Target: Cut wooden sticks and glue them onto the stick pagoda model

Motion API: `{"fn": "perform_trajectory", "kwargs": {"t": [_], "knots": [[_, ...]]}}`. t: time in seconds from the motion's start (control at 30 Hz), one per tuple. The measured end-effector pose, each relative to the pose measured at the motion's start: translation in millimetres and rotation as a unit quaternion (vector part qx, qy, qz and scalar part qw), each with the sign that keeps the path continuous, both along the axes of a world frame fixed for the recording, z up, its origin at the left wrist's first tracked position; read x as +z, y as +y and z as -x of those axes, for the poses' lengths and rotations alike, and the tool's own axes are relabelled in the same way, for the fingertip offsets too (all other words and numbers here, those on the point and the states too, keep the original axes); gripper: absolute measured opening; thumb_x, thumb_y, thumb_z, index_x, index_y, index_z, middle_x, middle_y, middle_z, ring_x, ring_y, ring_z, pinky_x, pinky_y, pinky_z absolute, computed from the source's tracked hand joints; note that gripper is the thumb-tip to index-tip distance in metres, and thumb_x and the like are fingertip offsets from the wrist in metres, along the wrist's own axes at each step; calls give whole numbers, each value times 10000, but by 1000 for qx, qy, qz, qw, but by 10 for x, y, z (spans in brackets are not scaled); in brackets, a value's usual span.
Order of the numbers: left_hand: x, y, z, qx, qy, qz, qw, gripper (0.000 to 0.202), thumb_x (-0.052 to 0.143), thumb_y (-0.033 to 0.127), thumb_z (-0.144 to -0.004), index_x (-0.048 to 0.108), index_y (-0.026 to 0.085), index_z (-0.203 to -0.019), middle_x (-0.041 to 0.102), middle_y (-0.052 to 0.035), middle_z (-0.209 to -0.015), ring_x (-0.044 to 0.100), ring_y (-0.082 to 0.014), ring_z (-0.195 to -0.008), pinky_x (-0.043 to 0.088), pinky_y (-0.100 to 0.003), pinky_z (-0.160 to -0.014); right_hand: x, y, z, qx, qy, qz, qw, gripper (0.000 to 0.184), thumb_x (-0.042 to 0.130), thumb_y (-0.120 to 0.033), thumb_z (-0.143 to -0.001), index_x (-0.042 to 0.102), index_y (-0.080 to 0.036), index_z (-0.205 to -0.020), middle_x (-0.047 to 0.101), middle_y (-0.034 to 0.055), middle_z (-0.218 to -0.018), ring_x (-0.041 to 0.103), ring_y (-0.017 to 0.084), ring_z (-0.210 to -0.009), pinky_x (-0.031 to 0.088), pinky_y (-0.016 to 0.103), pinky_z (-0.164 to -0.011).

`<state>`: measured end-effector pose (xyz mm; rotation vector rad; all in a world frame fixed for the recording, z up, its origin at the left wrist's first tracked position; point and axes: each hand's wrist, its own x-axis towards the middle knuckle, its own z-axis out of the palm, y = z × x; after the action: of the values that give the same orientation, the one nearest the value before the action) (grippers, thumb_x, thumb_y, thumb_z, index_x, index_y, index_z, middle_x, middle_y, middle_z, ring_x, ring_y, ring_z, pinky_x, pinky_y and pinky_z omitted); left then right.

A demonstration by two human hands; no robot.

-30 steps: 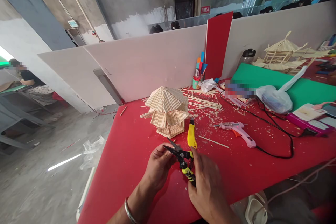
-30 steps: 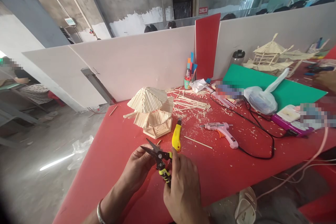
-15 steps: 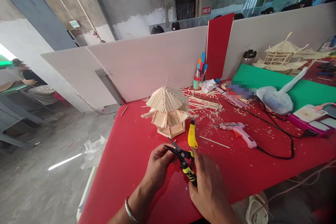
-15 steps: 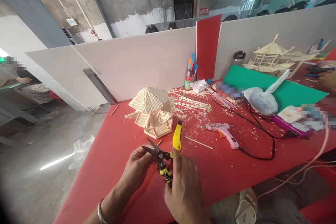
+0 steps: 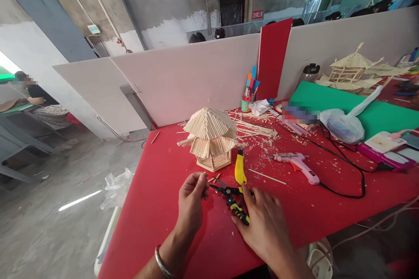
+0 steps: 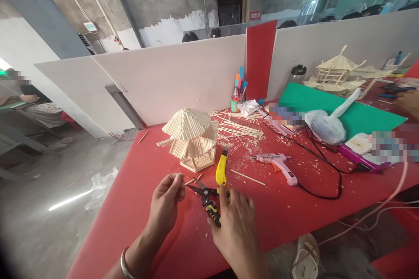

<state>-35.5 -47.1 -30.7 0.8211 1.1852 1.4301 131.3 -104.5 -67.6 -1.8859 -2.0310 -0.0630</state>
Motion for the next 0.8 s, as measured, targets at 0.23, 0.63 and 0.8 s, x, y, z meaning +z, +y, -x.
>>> {"fn": "perform_trajectory", "kwargs": {"t": [0.23, 0.63, 0.8], "knots": [[-38, -51, -67, -107, -46, 69, 991, 354, 833, 431, -639, 657, 137, -728, 552, 30, -547, 444, -57, -464, 343, -191, -477, 239, 238, -135, 13, 29, 26, 999, 416, 440, -575, -929, 653, -222, -988, 658, 83, -874, 612, 242, -826, 403, 345, -711], [-14, -59, -65, -133, -107, 78, 982, 323, 865, 380, -611, 677, 134, -702, 579, 14, -568, 469, -58, -471, 354, -188, -487, 231, 954, -95, -107, 33, 155, 982, 539, 470, -255, -871, 453, -27, -1359, 653, 211, -993, 665, 298, -894, 479, 366, -718], [-37, -48, -61, -130, -122, 89, 980, 310, 883, 344, -592, 691, 137, -719, 596, 13, -582, 473, -54, -475, 357, -180, -489, 38, 625, -342, -61, 204, 13, 977, 502, 391, -320, -911, 443, -155, -1382, 633, 165, -1168, 633, 262, -1041, 513, 369, -830]]}}
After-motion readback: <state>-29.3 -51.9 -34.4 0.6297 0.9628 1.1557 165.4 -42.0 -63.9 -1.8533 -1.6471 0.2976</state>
